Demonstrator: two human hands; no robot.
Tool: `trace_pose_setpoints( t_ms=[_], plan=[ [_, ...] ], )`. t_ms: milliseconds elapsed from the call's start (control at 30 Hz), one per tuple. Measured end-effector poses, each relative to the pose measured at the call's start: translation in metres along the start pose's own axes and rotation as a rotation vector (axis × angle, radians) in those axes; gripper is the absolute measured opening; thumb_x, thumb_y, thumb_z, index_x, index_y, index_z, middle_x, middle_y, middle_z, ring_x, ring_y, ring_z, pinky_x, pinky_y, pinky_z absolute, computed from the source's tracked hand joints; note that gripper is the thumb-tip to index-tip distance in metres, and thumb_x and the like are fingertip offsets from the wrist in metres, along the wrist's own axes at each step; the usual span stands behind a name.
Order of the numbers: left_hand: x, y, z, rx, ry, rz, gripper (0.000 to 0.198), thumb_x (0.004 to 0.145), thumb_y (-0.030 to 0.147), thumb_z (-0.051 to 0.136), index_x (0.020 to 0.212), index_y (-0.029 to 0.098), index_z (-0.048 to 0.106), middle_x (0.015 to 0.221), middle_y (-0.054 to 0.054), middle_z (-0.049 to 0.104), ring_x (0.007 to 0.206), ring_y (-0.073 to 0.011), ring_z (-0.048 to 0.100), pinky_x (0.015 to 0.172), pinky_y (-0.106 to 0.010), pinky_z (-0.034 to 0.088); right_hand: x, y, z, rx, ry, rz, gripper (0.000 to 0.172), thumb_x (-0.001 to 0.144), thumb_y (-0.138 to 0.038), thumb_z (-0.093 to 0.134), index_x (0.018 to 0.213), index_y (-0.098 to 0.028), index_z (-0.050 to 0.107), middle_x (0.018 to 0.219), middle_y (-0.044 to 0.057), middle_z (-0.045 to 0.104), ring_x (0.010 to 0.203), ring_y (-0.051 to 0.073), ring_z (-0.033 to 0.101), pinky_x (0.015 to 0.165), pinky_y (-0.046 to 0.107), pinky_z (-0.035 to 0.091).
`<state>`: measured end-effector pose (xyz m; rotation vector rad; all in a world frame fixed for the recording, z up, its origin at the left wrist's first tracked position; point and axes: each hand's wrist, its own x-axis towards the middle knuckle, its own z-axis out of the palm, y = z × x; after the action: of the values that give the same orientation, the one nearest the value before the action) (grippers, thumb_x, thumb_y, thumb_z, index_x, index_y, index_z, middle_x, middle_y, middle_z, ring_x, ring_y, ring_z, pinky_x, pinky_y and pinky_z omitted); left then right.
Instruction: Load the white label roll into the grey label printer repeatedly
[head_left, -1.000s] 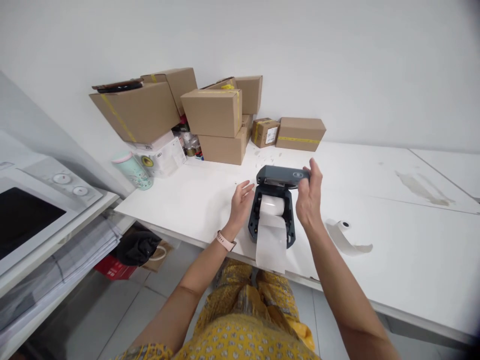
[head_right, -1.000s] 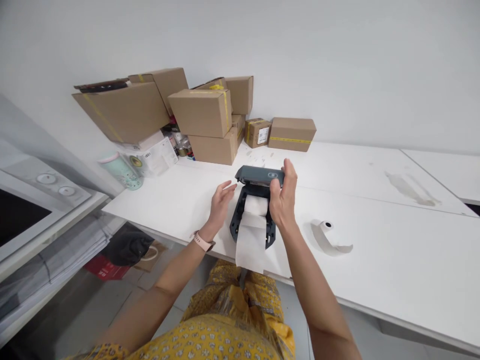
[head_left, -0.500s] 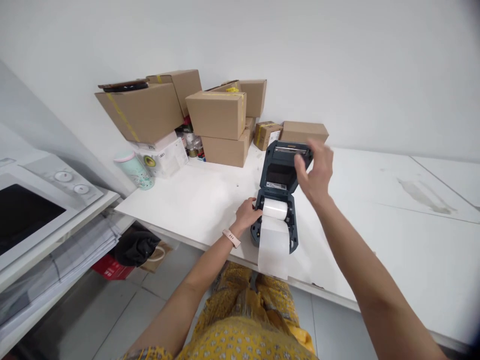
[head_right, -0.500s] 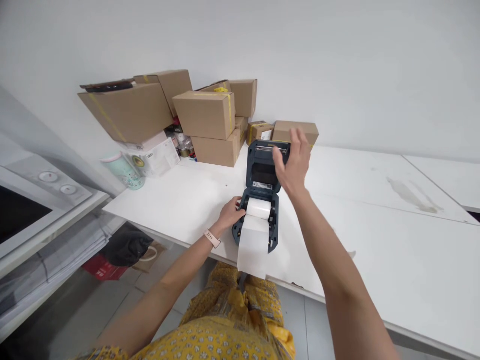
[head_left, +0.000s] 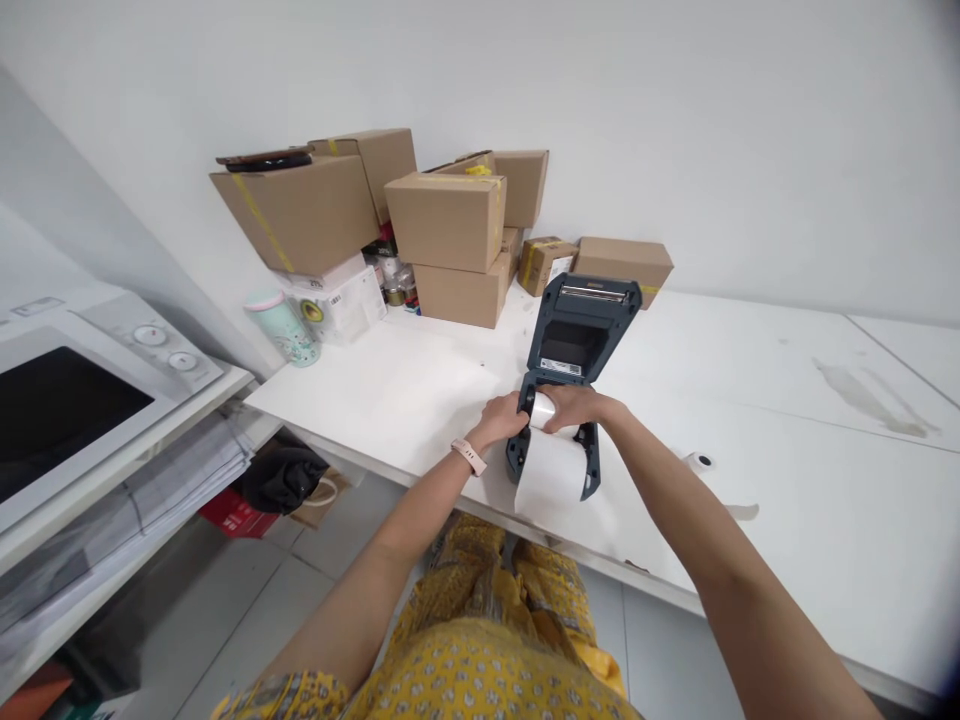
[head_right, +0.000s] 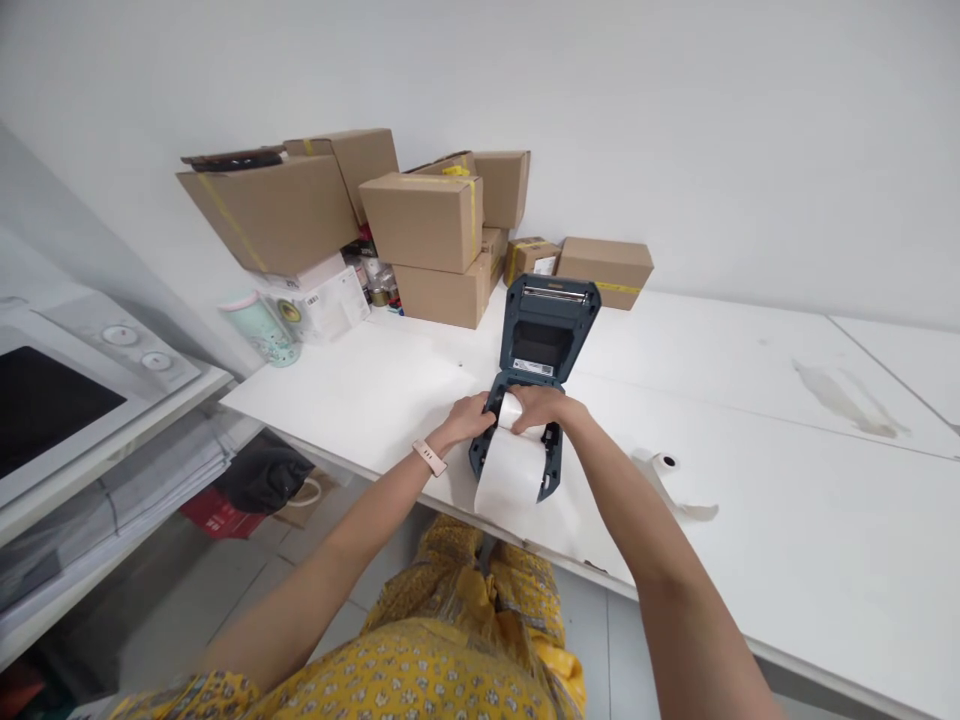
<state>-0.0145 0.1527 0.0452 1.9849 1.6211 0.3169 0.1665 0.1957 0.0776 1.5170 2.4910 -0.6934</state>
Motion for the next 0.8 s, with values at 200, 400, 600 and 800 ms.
trace_pose_setpoints(
  t_ms=[200,400,600,800],
  plan=[
    [-0.001,-0.006,0.005,-0.048,0.026,0.029,0.046,0.084,0.024,0.049,0.129,0.018,0.057,0.122,-0.014,0.070,0.112,-0.0319,0.065,0.094,-0.040,0.050,-0.050,0.010,-0.025,0.332,0.080,-0.218,0.080,0.061,-0.035,0.077,0.137,-0.023,0.054,0.133,0.007,0.064,0.120,0.031,0.061,0.100,0.038,0.052],
    [-0.002,-0.007,0.008,-0.081,0.040,0.029,0.044,0.084,0.022,0.047,0.126,0.018,0.059,0.117,-0.013,0.071,0.106,-0.0302,0.067,0.091,-0.038,0.050,-0.134,0.063,-0.024,0.698,0.501,-0.122,0.076,0.063,-0.037,0.079,0.133,-0.024,0.053,0.133,0.011,0.063,0.113,0.031,0.064,0.090,0.039,0.055],
    [-0.002,-0.002,0.007,-0.054,0.055,0.000,0.043,0.084,0.021,0.047,0.125,0.018,0.061,0.114,-0.013,0.072,0.106,-0.0314,0.067,0.092,-0.039,0.049,-0.126,0.119,0.013,0.716,0.613,0.249,0.072,0.061,-0.030,0.073,0.129,-0.019,0.053,0.118,0.013,0.068,0.096,0.027,0.067,0.074,0.033,0.056],
    [-0.003,-0.002,0.007,-0.087,0.052,-0.004,0.048,0.084,0.021,0.046,0.130,0.019,0.059,0.118,-0.012,0.071,0.106,-0.0298,0.066,0.092,-0.038,0.049,-0.082,0.123,0.050,0.637,0.597,0.319,0.073,0.062,-0.031,0.075,0.129,-0.014,0.052,0.117,0.016,0.069,0.102,0.031,0.066,0.080,0.037,0.056]
  ],
)
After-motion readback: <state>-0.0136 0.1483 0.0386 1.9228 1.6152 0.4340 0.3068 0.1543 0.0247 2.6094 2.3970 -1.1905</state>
